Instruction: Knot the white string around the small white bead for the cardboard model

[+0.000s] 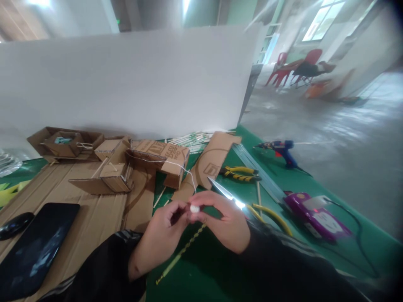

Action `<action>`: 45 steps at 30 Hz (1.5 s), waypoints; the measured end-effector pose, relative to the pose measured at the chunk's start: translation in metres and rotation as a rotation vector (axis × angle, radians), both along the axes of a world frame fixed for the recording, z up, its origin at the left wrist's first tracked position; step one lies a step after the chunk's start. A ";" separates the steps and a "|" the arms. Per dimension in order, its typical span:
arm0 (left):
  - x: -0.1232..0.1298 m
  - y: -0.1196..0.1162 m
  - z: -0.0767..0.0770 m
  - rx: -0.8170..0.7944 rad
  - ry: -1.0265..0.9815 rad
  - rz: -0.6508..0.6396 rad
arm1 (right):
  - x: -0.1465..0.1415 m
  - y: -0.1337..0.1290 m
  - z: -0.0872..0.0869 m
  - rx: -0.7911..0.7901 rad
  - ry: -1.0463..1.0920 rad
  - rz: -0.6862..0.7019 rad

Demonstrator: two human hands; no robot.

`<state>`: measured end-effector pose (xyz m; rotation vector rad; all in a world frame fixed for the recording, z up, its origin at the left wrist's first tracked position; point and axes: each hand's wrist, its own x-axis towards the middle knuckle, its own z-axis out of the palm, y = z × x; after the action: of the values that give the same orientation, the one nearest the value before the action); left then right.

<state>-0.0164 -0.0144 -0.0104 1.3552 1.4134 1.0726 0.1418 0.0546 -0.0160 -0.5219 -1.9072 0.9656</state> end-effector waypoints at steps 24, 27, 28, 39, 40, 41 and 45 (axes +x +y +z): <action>-0.028 0.004 -0.005 0.517 1.041 -0.234 | 0.003 0.012 -0.004 0.099 -0.267 0.100; -0.029 0.003 -0.008 0.493 0.976 -0.224 | 0.003 0.012 -0.001 0.129 -0.252 0.144; -0.029 0.003 -0.008 0.471 0.936 -0.217 | 0.003 0.013 -0.001 0.140 -0.247 0.158; -0.023 0.007 0.005 0.164 0.398 -0.035 | 0.003 0.006 -0.004 0.010 -0.302 0.071; -0.022 0.006 0.006 0.164 0.405 -0.034 | 0.002 0.005 -0.003 -0.044 -0.314 0.057; -0.022 0.006 0.006 0.169 0.416 -0.032 | 0.001 0.005 -0.003 -0.088 -0.324 0.050; -0.022 0.004 0.006 0.193 0.436 -0.011 | 0.001 0.006 0.001 -0.107 -0.351 0.063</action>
<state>-0.0379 -0.0099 -0.0041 1.8155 1.6398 0.9608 0.1426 0.0605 -0.0153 -0.7370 -2.2020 1.0761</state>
